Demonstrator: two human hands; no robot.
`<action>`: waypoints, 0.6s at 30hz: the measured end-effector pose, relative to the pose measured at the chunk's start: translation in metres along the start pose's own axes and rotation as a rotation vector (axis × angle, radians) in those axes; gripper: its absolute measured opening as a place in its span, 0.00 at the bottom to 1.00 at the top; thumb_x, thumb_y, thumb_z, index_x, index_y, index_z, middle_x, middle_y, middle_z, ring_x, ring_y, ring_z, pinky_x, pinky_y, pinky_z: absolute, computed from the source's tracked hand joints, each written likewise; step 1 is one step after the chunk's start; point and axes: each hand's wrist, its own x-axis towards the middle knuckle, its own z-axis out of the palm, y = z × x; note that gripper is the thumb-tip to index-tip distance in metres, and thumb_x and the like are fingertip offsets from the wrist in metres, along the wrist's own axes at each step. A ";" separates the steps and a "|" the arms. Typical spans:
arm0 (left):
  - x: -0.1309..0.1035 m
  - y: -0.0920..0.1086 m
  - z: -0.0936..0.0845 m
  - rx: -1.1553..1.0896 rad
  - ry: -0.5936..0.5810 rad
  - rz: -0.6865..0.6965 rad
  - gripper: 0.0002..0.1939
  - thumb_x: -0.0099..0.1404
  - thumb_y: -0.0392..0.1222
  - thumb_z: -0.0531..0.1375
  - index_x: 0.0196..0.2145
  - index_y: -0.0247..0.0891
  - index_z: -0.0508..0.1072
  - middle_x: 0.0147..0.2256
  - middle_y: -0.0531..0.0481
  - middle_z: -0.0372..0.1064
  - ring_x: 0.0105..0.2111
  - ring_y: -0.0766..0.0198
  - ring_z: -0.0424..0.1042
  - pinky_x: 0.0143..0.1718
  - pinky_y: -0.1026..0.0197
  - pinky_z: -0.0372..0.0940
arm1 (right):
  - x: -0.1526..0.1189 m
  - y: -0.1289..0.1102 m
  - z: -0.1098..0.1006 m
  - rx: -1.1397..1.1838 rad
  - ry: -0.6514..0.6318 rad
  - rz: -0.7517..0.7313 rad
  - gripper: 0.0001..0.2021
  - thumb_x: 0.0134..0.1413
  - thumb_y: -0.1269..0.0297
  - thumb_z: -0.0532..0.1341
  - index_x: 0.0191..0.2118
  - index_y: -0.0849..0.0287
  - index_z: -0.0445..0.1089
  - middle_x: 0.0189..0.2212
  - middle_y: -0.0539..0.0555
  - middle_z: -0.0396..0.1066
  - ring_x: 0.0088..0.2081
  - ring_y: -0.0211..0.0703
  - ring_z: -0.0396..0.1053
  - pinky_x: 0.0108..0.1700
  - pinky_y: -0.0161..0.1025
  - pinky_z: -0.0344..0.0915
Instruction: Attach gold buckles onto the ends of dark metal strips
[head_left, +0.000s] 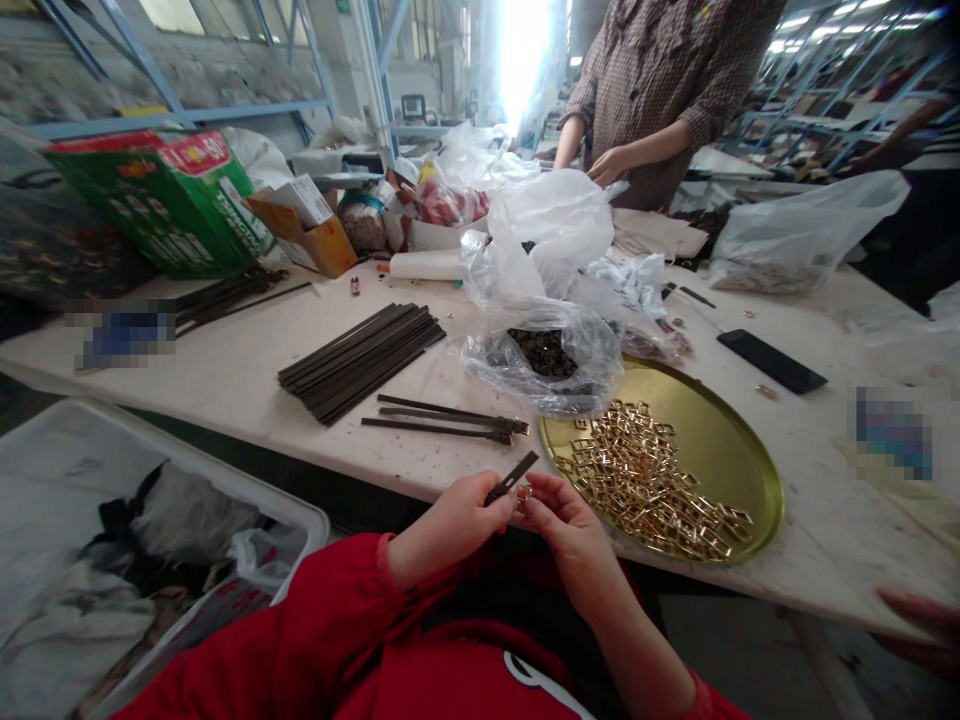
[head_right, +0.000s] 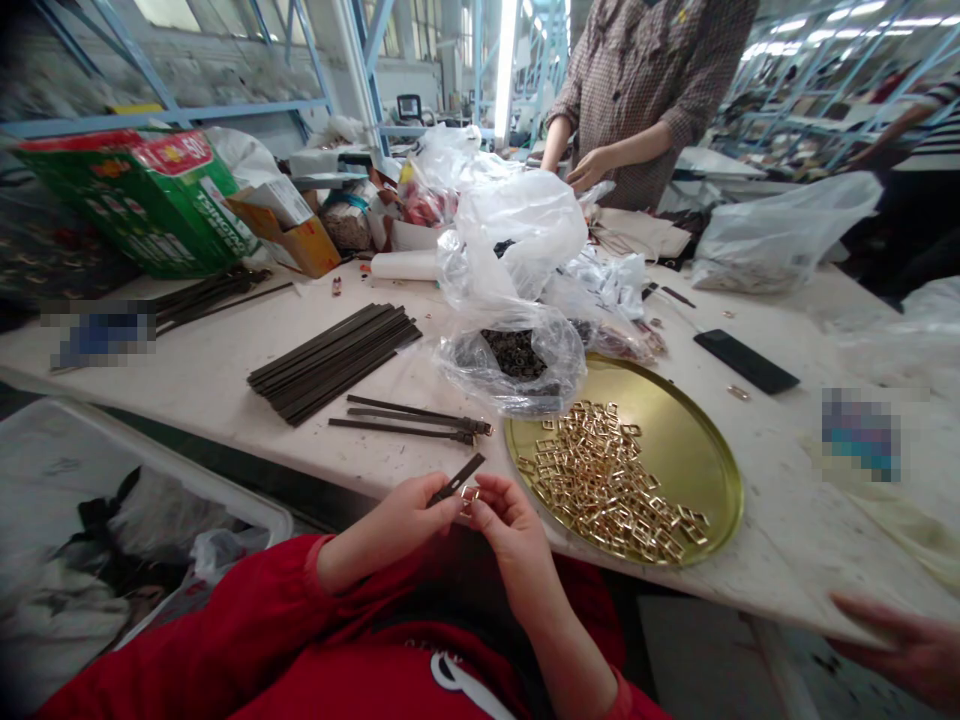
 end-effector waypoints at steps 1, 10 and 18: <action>0.000 0.000 0.000 -0.006 -0.004 -0.006 0.12 0.60 0.47 0.51 0.26 0.35 0.64 0.22 0.55 0.62 0.24 0.67 0.62 0.26 0.66 0.56 | 0.000 0.002 -0.002 0.007 -0.013 0.007 0.19 0.42 0.59 0.67 0.41 0.57 0.67 0.35 0.52 0.73 0.37 0.42 0.70 0.39 0.39 0.66; 0.005 -0.009 0.000 -0.039 -0.046 -0.009 0.13 0.60 0.47 0.50 0.28 0.35 0.65 0.22 0.55 0.62 0.23 0.67 0.61 0.26 0.65 0.56 | -0.003 0.000 0.001 -0.021 0.017 -0.047 0.17 0.43 0.59 0.66 0.42 0.55 0.68 0.34 0.51 0.72 0.36 0.40 0.68 0.38 0.37 0.65; 0.000 -0.002 0.004 -0.129 -0.154 -0.062 0.08 0.57 0.41 0.50 0.25 0.35 0.64 0.22 0.55 0.62 0.21 0.70 0.58 0.23 0.67 0.54 | -0.004 0.003 0.001 -0.353 0.041 -0.217 0.13 0.45 0.57 0.64 0.37 0.57 0.68 0.25 0.48 0.69 0.26 0.37 0.65 0.29 0.35 0.62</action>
